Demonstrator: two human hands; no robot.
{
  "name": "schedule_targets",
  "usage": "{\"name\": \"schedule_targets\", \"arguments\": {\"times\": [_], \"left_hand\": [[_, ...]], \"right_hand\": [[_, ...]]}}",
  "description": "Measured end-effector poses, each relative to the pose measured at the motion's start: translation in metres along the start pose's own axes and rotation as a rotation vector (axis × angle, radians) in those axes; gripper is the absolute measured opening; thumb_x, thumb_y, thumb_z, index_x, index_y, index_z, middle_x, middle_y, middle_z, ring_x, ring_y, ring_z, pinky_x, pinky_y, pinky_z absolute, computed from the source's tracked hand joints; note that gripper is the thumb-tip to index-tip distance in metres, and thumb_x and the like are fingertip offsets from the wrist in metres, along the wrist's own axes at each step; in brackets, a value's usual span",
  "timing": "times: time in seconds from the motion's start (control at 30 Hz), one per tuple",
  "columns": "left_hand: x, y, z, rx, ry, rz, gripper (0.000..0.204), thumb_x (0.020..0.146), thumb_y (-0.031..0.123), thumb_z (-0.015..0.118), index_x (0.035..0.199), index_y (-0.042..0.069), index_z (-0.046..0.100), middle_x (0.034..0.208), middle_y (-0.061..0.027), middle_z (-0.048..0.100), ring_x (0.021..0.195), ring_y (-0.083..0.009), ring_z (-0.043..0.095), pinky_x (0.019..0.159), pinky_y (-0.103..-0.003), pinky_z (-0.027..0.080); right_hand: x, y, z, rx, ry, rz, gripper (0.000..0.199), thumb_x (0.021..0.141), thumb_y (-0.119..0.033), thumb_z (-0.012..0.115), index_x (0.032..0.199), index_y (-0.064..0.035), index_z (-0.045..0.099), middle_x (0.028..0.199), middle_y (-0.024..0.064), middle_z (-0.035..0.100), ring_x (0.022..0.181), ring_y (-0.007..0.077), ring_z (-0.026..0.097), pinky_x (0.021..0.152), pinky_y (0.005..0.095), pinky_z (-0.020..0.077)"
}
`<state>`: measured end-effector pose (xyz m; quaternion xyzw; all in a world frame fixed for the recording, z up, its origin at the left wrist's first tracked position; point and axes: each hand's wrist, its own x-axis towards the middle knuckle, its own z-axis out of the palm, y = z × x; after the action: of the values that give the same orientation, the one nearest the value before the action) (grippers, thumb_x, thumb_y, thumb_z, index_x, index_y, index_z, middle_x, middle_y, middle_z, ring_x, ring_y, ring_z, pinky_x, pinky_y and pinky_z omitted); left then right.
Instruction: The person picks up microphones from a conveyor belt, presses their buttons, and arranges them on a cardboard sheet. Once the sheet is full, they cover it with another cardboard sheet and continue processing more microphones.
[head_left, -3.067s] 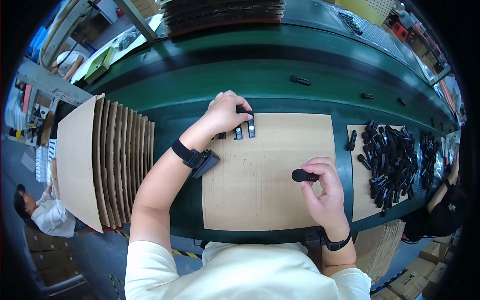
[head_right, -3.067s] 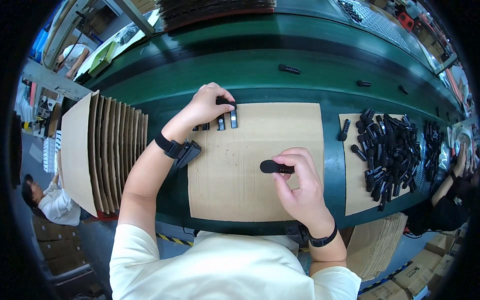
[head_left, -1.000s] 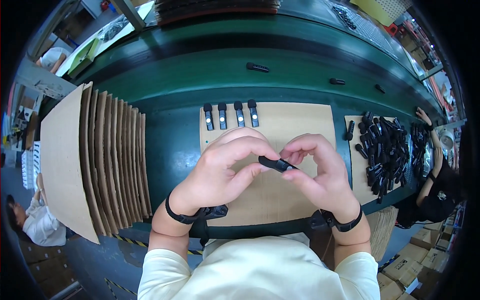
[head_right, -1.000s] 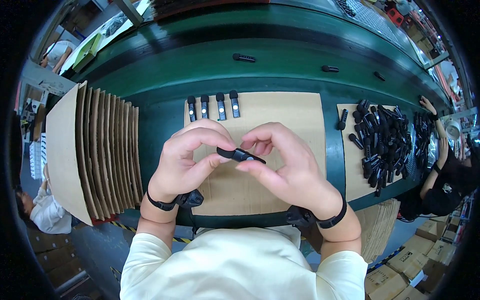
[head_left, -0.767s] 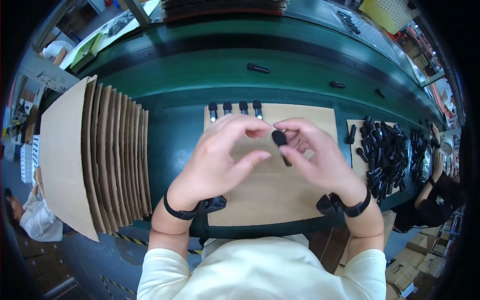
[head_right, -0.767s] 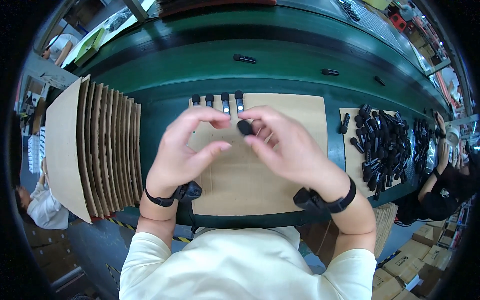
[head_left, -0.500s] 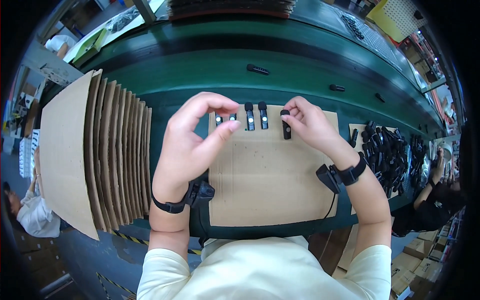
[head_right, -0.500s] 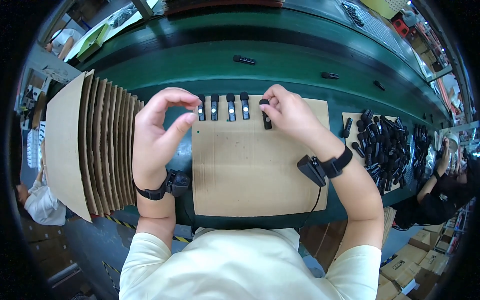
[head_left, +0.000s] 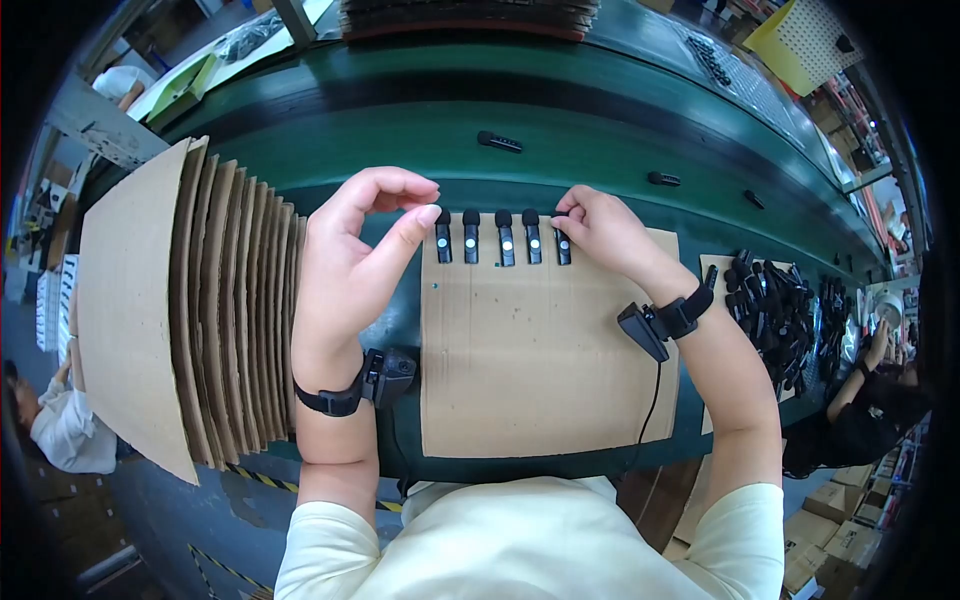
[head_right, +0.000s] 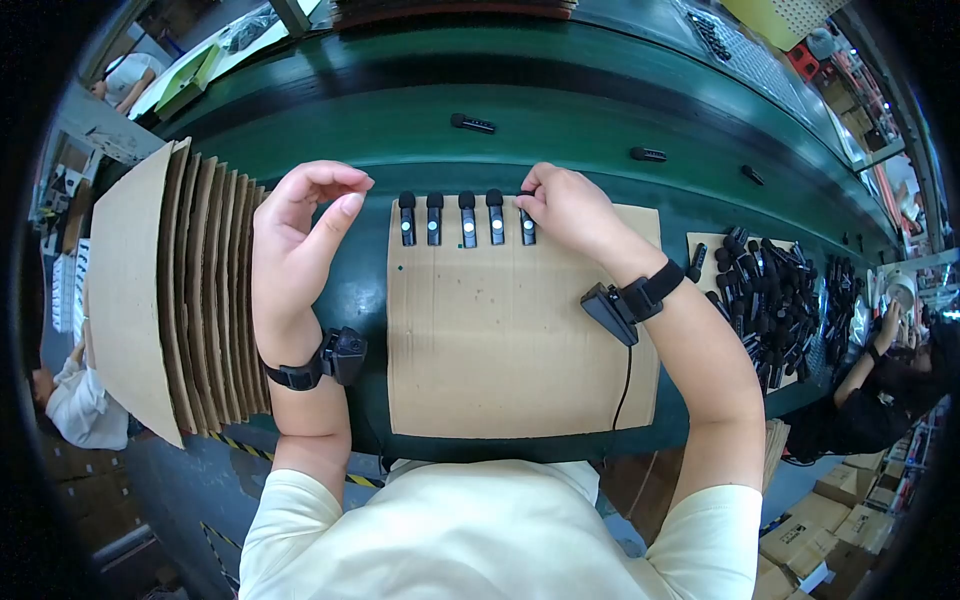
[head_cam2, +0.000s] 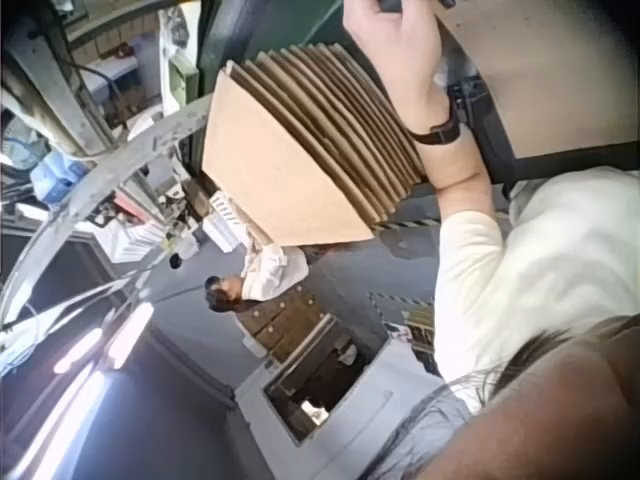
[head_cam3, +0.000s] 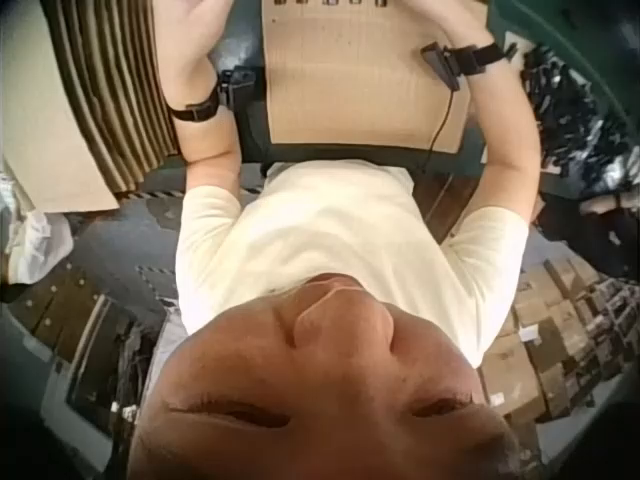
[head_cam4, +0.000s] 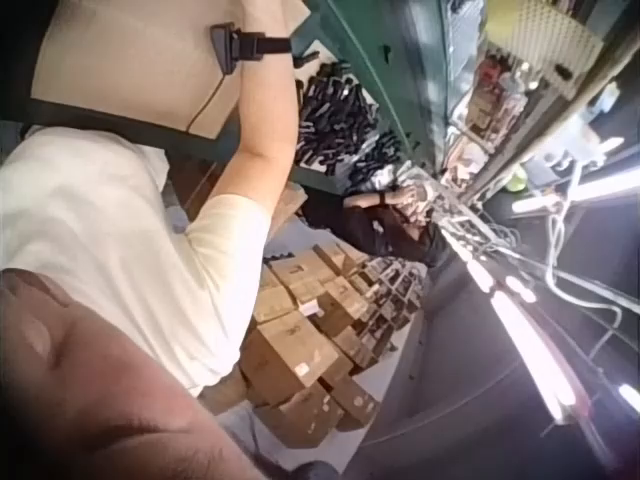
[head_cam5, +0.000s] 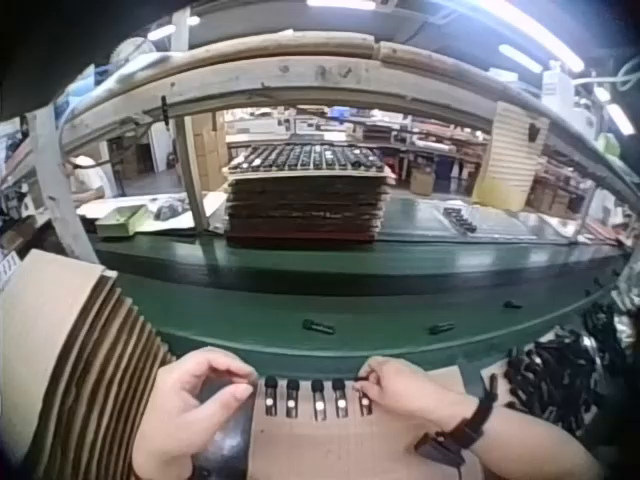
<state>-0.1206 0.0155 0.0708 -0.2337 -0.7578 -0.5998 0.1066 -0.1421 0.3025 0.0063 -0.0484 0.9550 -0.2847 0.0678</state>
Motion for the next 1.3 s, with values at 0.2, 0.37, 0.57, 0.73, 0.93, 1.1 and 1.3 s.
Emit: {"name": "schedule_targets", "arguments": {"times": [0.2, 0.37, 0.57, 0.73, 0.93, 1.1, 1.3], "left_hand": [[0.008, -0.019, -0.003, -0.021, 0.019, -0.064, 0.015, 0.088, 0.006, 0.069, 0.101, -0.001, 0.066, 0.094, -0.0056, 0.069, 0.086, -0.0117, 0.063, 0.081, -0.026, 0.05], [0.028, -0.065, -0.015, 0.037, 0.054, -0.15, 0.015, 0.09, 0.008, 0.068, 0.101, -0.001, 0.066, 0.09, -0.0045, 0.068, 0.082, -0.0099, 0.061, 0.078, -0.024, 0.051], [0.081, -0.13, -0.004, 0.218, -0.082, -0.213, 0.021, 0.087, 0.011, 0.07, 0.104, -0.002, 0.067, 0.09, -0.0082, 0.069, 0.081, -0.0134, 0.064, 0.076, -0.025, 0.052], [0.109, -0.164, 0.014, 0.348, -0.231, -0.223, 0.026, 0.086, 0.011, 0.073, 0.107, -0.001, 0.066, 0.091, -0.0071, 0.067, 0.084, -0.0139, 0.061, 0.077, -0.027, 0.052], [0.121, -0.189, 0.022, 0.57, -0.303, -0.116, 0.027, 0.082, 0.012, 0.074, 0.107, 0.002, 0.068, 0.091, -0.0101, 0.067, 0.085, -0.0232, 0.064, 0.082, -0.032, 0.053], [0.121, -0.188, 0.017, 0.465, -0.279, -0.284, 0.026, 0.082, 0.012, 0.074, 0.105, 0.001, 0.068, 0.088, -0.0088, 0.066, 0.082, -0.0193, 0.063, 0.08, -0.03, 0.052], [0.086, -0.148, -0.001, 0.237, -0.005, -0.252, 0.023, 0.083, 0.01, 0.074, 0.103, 0.0, 0.067, 0.088, -0.0054, 0.065, 0.08, -0.0116, 0.061, 0.078, -0.026, 0.051]], "right_hand": [[-0.003, 0.009, -0.012, 0.01, 0.036, 0.004, 0.023, 0.088, -0.019, 0.069, 0.098, 0.0001, 0.063, 0.075, 0.0078, 0.064, 0.068, 0.019, 0.059, 0.064, 0.0327, 0.0479], [0.008, 0.046, -0.049, -0.092, 0.119, 0.069, 0.022, 0.088, -0.019, 0.069, 0.101, -0.001, 0.063, 0.077, 0.0092, 0.064, 0.072, 0.0223, 0.062, 0.069, 0.0333, 0.0496], [0.03, 0.115, -0.083, -0.386, 0.159, 0.042, 0.025, 0.086, -0.013, 0.069, 0.107, -0.0014, 0.061, 0.1, 0.0146, 0.063, 0.096, 0.0289, 0.063, 0.085, 0.0357, 0.0503], [0.043, 0.128, -0.083, -0.385, 0.036, 0.111, 0.027, 0.084, -0.009, 0.07, 0.109, -0.0037, 0.06, 0.112, 0.0165, 0.058, 0.107, 0.0307, 0.059, 0.092, 0.0362, 0.048], [0.055, 0.117, -0.076, -0.356, -0.009, 0.183, 0.025, 0.085, -0.01, 0.07, 0.108, -0.0069, 0.062, 0.11, 0.0176, 0.059, 0.107, 0.0356, 0.059, 0.094, 0.0401, 0.0482], [0.051, 0.107, -0.083, -0.339, -0.028, 0.157, 0.022, 0.086, -0.009, 0.07, 0.106, -0.0045, 0.061, 0.1, 0.0143, 0.062, 0.095, 0.0318, 0.062, 0.085, 0.0372, 0.0499], [0.005, 0.064, -0.089, 0.19, 0.058, 0.035, 0.016, 0.089, -0.003, 0.067, 0.102, -0.0006, 0.058, 0.095, 0.0037, 0.059, 0.083, 0.0092, 0.053, 0.078, 0.0227, 0.0453]]}}
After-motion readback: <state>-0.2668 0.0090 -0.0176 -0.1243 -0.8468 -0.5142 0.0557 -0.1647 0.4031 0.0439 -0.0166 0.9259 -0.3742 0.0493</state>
